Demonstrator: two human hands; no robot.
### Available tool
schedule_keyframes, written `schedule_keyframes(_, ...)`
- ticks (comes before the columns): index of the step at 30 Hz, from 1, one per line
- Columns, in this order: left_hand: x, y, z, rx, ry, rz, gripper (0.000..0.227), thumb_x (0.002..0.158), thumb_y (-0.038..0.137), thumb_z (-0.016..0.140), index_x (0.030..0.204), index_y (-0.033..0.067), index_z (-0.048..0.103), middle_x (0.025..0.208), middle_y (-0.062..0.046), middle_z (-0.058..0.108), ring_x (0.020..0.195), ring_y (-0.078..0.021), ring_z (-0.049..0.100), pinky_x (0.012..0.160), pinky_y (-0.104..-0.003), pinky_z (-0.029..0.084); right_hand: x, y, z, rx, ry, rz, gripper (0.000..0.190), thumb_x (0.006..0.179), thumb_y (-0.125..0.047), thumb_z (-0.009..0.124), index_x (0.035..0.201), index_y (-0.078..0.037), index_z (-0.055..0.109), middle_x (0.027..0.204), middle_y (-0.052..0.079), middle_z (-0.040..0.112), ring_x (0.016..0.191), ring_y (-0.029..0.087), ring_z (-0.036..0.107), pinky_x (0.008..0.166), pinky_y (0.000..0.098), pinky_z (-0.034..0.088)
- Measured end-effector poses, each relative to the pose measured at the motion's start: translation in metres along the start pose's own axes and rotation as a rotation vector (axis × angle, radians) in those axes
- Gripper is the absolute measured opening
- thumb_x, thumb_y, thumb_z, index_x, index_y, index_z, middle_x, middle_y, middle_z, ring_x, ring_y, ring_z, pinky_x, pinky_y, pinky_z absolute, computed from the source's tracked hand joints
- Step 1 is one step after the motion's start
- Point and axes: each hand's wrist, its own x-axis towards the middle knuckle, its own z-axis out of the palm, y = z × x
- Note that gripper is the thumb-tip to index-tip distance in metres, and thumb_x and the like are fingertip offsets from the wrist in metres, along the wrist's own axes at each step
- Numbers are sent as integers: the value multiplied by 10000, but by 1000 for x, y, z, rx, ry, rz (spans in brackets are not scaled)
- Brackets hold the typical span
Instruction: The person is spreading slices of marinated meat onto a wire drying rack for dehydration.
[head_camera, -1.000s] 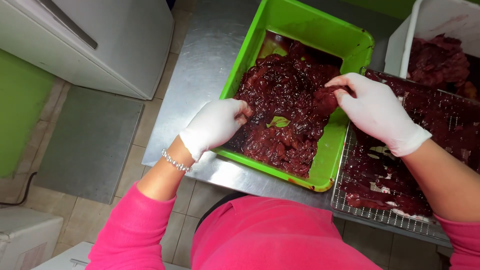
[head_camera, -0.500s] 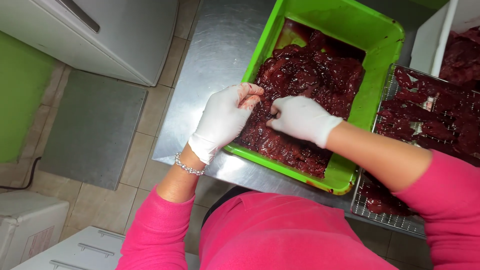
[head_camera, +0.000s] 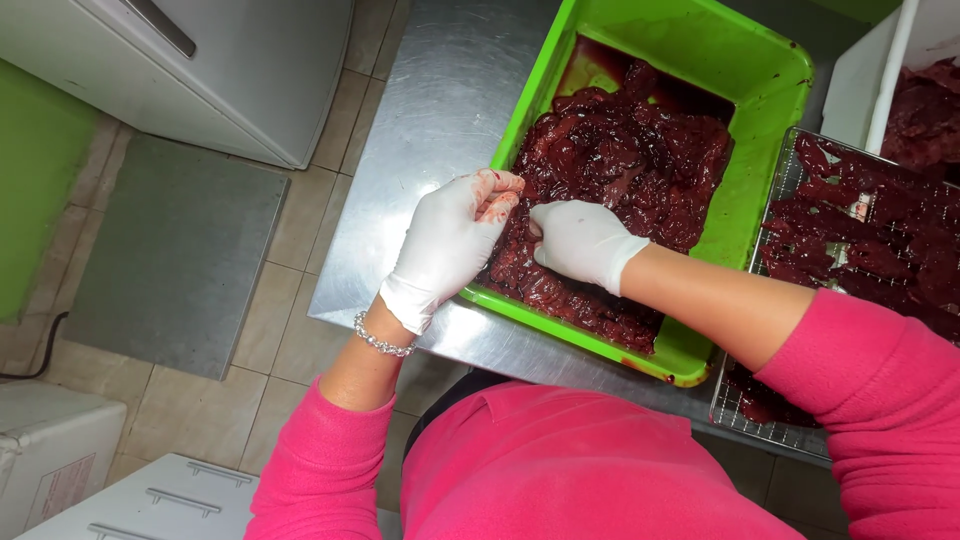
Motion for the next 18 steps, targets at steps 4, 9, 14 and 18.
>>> schedule_keyframes(4,-3,0,0,-6,-7,-8,255,974,169,634,1196,70,711,1030,-103,767,845,-145,724,809,-275,564,8,16,5,-58,46,-62,268,798,-212,714,1034,-86,726,969,174,739,950,380,698,870,449,543)
schedule_keyframes(9,-2,-9,6,-31,-40,-15,289,969,158,637,1236,59,688,1090,-102,759,914,-144,730,854,-270,569,-10,23,-26,153,7,-44,232,780,-220,714,968,-94,765,888,114,764,854,267,737,827,356,565)
schedule_keyframes(14,2,-4,17,-14,-138,81,402,917,136,686,1301,32,631,1230,-132,719,1131,-213,701,977,-308,545,-36,27,-41,329,-37,51,227,763,-182,713,964,-95,775,793,55,754,757,149,704,759,300,550)
schedule_keyframes(18,11,6,34,146,-279,178,533,844,140,757,1339,31,593,1301,-168,672,1224,-297,633,1020,-358,486,-51,29,-43,493,-37,77,181,768,-135,723,933,-76,767,775,9,714,740,96,641,737,262,528)
